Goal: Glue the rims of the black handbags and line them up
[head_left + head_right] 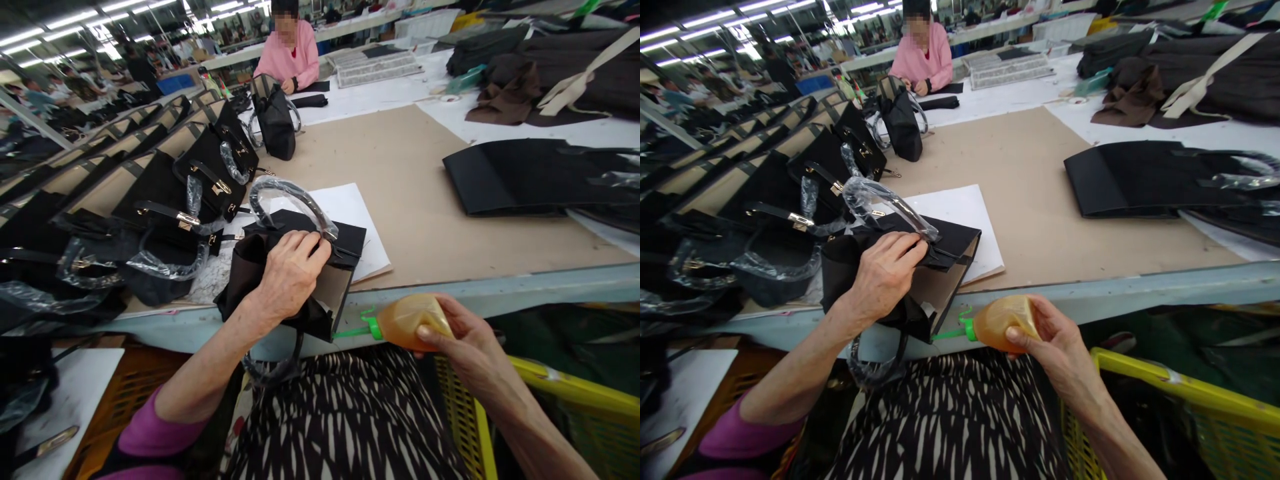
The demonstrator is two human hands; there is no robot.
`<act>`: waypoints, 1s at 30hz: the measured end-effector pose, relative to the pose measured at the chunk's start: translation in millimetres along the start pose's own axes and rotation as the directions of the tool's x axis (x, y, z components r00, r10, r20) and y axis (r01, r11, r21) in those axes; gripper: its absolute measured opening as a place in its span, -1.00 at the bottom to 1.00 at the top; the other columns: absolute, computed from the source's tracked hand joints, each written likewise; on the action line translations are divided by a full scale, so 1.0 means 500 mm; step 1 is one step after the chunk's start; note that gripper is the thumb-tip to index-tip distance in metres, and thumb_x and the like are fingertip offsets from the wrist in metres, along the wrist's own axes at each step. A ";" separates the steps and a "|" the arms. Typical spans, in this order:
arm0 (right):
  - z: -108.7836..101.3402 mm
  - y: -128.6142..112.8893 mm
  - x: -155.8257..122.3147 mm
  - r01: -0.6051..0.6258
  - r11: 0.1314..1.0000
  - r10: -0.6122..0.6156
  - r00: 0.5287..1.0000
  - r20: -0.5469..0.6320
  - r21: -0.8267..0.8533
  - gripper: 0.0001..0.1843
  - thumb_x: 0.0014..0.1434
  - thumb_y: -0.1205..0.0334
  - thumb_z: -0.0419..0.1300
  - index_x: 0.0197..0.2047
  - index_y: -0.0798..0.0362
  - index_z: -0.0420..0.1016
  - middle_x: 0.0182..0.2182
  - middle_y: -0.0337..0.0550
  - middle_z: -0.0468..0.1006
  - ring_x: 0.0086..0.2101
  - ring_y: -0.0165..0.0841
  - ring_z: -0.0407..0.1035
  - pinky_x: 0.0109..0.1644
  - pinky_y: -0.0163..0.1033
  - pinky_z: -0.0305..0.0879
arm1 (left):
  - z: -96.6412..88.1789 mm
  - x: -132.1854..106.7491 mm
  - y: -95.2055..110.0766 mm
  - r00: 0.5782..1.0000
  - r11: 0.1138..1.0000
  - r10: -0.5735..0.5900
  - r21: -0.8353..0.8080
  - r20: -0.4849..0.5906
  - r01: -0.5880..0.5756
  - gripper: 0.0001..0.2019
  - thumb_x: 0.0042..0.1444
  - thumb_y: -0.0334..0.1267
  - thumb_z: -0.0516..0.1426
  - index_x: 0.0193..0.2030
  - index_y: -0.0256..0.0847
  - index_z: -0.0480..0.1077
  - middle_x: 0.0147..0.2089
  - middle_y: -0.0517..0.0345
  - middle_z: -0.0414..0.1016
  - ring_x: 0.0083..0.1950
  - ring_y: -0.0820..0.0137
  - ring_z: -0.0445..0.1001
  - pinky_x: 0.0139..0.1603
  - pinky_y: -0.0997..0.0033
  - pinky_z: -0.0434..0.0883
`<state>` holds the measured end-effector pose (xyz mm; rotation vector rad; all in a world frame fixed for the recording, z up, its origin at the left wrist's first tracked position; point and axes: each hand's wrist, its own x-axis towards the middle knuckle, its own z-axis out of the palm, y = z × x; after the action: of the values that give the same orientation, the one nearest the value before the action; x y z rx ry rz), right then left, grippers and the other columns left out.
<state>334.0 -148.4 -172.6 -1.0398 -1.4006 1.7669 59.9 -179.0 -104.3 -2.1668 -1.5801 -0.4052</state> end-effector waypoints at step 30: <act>0.033 0.013 -0.055 -0.079 0.991 0.087 0.993 -0.074 0.106 -0.62 0.10 0.05 0.32 -0.09 0.03 0.36 -0.24 -0.10 0.48 -0.35 -0.23 0.40 -0.47 -0.33 0.38 | -0.001 0.007 0.000 0.998 0.999 -0.048 0.009 0.050 0.048 -0.72 0.09 -0.52 -0.02 -0.11 -0.33 0.42 -0.12 -0.04 0.45 -0.11 0.25 0.36 -0.05 0.27 0.39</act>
<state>332.5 -180.9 -171.7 -1.1139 -1.2214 1.8180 60.9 -176.1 -102.2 -2.1519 -1.6605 -0.3618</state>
